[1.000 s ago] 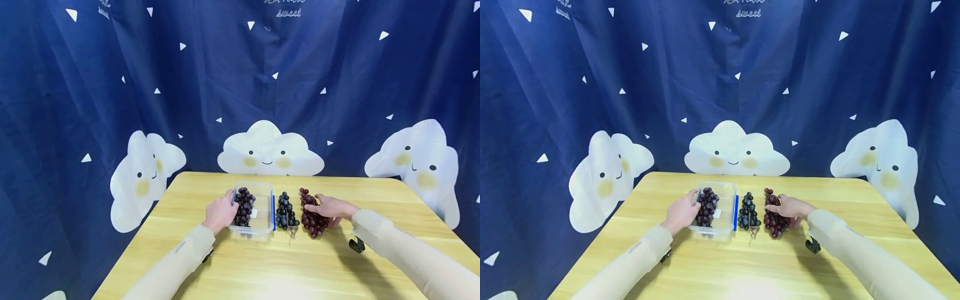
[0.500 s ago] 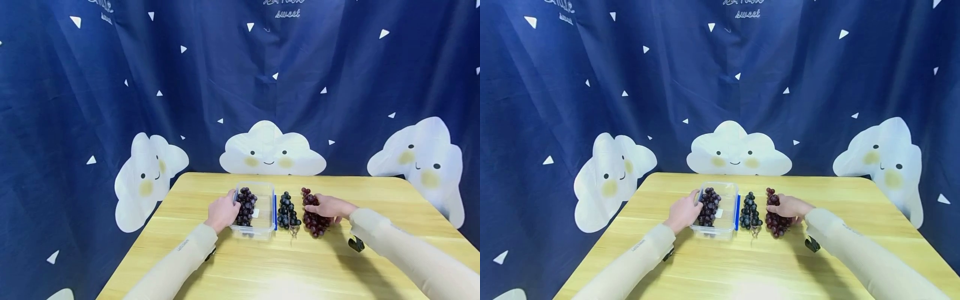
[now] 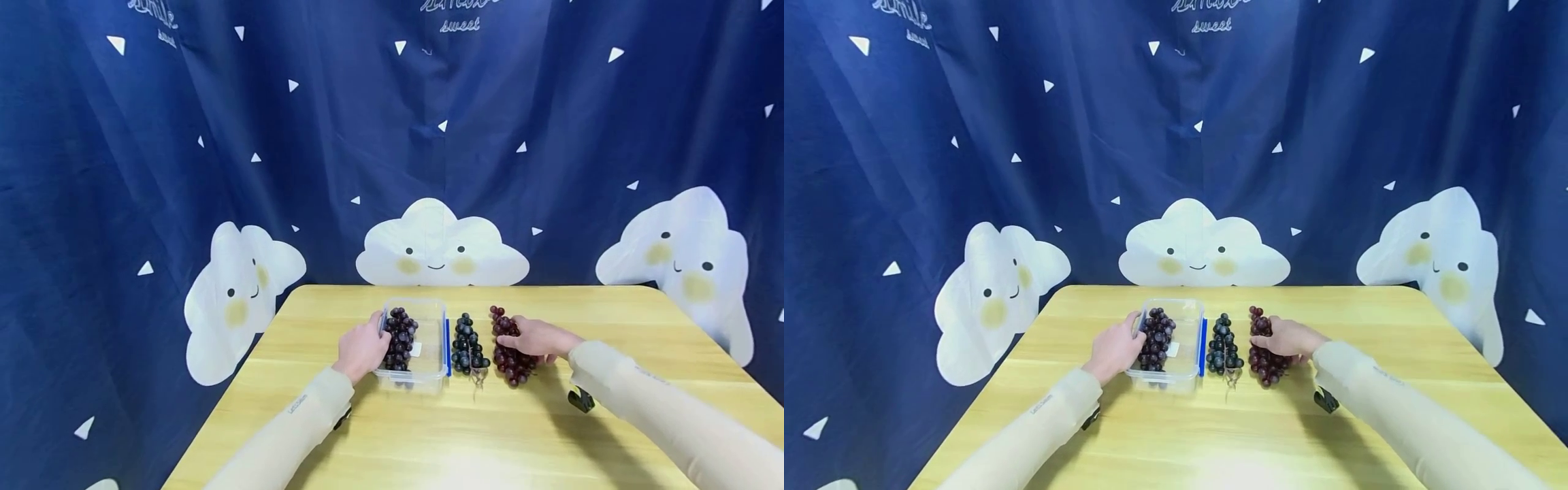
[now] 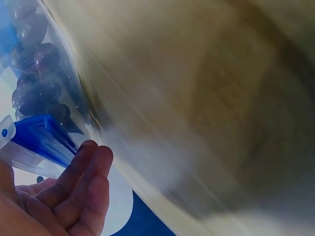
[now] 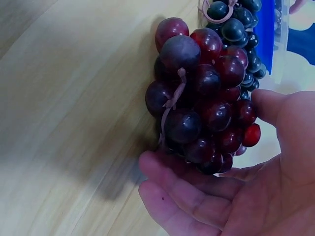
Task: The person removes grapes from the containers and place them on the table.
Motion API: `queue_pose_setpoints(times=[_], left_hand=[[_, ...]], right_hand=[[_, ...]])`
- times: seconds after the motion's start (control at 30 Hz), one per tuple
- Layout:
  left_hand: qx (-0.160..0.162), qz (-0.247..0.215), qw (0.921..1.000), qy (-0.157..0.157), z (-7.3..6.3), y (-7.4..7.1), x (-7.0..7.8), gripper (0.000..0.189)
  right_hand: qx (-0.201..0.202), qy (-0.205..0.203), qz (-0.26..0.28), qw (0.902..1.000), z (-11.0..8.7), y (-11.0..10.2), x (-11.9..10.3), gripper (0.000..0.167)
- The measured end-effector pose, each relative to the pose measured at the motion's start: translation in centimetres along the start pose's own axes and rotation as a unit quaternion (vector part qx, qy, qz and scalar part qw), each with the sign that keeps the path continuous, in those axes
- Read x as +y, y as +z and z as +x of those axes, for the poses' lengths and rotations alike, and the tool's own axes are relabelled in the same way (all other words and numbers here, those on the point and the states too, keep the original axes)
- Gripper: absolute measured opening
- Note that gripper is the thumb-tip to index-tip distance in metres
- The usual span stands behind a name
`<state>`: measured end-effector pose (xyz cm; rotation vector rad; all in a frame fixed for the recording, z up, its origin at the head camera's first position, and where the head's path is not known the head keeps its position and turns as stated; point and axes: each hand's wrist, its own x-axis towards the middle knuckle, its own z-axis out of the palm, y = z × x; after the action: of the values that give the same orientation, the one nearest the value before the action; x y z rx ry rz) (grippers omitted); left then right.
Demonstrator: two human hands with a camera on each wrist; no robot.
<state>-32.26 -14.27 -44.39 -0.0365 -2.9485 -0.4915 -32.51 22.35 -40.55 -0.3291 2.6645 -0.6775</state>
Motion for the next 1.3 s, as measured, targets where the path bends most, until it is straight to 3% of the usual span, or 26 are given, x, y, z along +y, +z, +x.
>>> queue_pose_setpoints(times=[0.13, 0.4, 0.63, 1.0, 1.3], left_hand=[[0.007, -0.005, 1.0000, 0.001, 0.2, 0.0, 0.2, 0.058], [0.004, 0.002, 1.0000, 0.000, 0.5, -0.2, 0.5, 0.058], [-0.002, 0.006, 1.0000, 0.000, 0.3, -0.4, -0.1, 0.059], [-0.001, 0.011, 0.9999, 0.002, 0.0, 0.1, -0.1, 0.058], [0.005, 0.012, 0.9999, -0.001, 0.1, 0.2, -0.3, 0.058]], right_hand=[[0.002, 0.004, -0.007, 1.0000, 0.2, -0.3, 0.0, 0.084], [-0.004, 0.016, -0.008, 0.9998, 0.3, -0.7, -0.4, 0.100], [-0.011, 0.008, -0.024, 0.9996, 0.5, -0.7, -1.2, 0.095], [-0.011, 0.020, -0.013, 0.9997, 0.9, -0.3, -0.2, 0.102], [-0.004, 0.017, -0.025, 0.9996, 0.7, -0.4, -0.4, 0.097]])
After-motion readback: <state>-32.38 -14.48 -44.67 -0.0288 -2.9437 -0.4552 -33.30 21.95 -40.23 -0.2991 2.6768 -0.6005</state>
